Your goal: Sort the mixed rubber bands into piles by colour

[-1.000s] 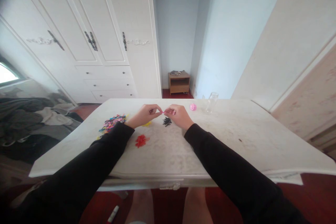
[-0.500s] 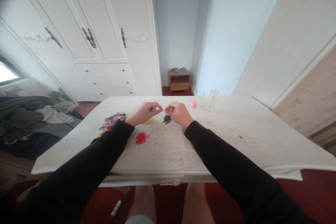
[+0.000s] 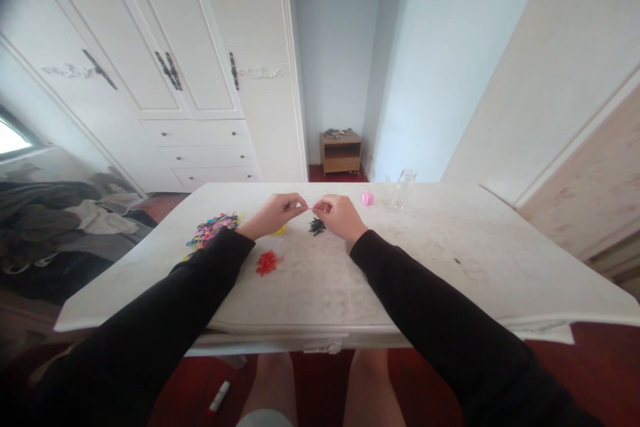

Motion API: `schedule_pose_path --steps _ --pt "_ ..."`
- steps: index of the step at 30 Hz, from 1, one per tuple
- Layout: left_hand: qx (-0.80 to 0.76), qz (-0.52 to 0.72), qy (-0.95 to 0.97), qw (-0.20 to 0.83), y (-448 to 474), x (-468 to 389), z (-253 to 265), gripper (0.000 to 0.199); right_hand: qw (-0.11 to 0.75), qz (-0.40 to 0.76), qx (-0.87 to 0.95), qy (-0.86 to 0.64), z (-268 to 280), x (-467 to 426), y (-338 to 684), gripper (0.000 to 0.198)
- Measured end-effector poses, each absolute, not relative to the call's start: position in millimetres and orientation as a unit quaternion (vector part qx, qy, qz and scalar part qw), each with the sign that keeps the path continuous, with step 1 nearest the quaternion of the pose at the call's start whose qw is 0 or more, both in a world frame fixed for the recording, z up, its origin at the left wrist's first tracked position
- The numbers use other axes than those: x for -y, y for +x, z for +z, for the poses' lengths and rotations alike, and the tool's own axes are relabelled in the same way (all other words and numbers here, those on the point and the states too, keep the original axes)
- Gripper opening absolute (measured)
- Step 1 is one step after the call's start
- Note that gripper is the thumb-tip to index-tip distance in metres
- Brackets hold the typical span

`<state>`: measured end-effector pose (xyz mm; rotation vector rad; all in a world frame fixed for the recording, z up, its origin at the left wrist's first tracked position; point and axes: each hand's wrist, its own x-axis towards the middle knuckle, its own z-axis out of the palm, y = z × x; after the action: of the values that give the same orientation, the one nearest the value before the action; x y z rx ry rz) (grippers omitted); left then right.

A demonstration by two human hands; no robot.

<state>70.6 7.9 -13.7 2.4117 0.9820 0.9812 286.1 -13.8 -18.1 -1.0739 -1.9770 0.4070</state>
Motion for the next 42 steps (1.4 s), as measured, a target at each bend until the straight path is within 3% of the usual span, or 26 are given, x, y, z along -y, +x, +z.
schedule_pose_path --steps 7,14,26,42 --pt "-0.356 0.349 0.852 0.161 70.0 -8.2 -9.7 0.020 0.424 0.152 0.775 -0.443 -15.6 13.3 284.7 0.011" --pt "-0.418 0.426 0.786 0.163 37.9 -25.6 -3.3 0.020 0.503 0.129 0.682 -0.516 -9.5 -7.5 325.6 0.010" --pt "-0.363 0.387 0.827 0.187 66.9 -9.2 -15.6 0.032 0.427 0.164 0.789 -0.410 -15.3 12.0 292.8 0.017" --pt "-0.354 0.368 0.838 0.192 71.9 -2.1 -10.6 0.021 0.417 0.177 0.791 -0.410 -14.6 14.4 286.7 0.014"
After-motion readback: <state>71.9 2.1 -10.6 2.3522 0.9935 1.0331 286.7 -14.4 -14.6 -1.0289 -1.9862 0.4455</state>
